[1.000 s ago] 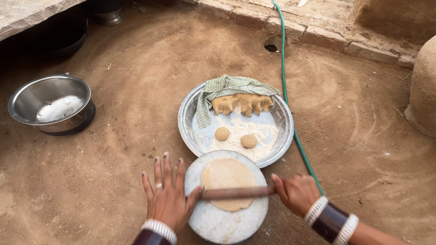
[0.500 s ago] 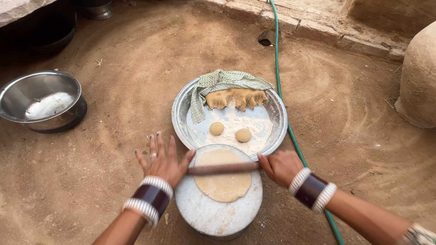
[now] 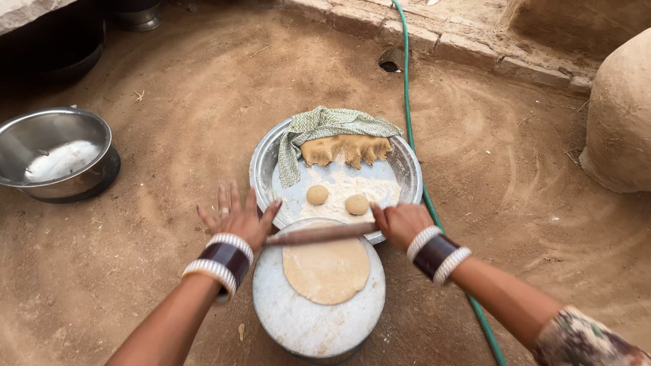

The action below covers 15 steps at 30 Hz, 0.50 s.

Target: The person shapes dough into balls by hand, then uses a wooden rolling pin to flatten the balls on a stone surface.

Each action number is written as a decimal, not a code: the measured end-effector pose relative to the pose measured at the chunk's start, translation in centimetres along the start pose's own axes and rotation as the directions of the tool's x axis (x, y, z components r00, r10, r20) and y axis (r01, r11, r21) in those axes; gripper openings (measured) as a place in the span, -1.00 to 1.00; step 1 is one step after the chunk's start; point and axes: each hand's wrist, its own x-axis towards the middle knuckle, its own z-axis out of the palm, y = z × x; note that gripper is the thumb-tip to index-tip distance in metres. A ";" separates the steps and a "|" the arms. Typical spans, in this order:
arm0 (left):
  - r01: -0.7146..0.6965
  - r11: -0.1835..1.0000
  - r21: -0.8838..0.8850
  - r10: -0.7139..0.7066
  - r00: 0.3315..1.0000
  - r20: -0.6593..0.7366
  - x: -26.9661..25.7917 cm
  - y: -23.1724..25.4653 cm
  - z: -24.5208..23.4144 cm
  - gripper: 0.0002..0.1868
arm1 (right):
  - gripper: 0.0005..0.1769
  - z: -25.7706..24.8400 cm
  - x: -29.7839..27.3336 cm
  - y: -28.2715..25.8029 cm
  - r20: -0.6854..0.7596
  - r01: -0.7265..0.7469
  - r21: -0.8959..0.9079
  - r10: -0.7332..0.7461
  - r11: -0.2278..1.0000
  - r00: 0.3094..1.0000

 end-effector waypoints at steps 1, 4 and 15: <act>0.026 0.998 -0.048 -0.017 0.984 0.176 -1.6 -0.6 0.5 -0.05 | -0.16 0.4 -2.3 -0.7 0.064 0.019 -0.012 -0.018 1.000 0.998; -0.027 0.991 0.129 -0.002 0.975 0.222 -8.3 -2.6 2.2 -0.04 | -0.23 2.1 -9.6 -0.9 0.009 0.105 0.135 -0.107 0.985 0.994; 0.110 0.994 -0.027 -0.112 0.990 -0.089 1.1 -0.5 0.7 -0.12 | -0.16 1.9 2.3 3.7 -0.130 0.052 -0.019 -0.054 0.998 0.990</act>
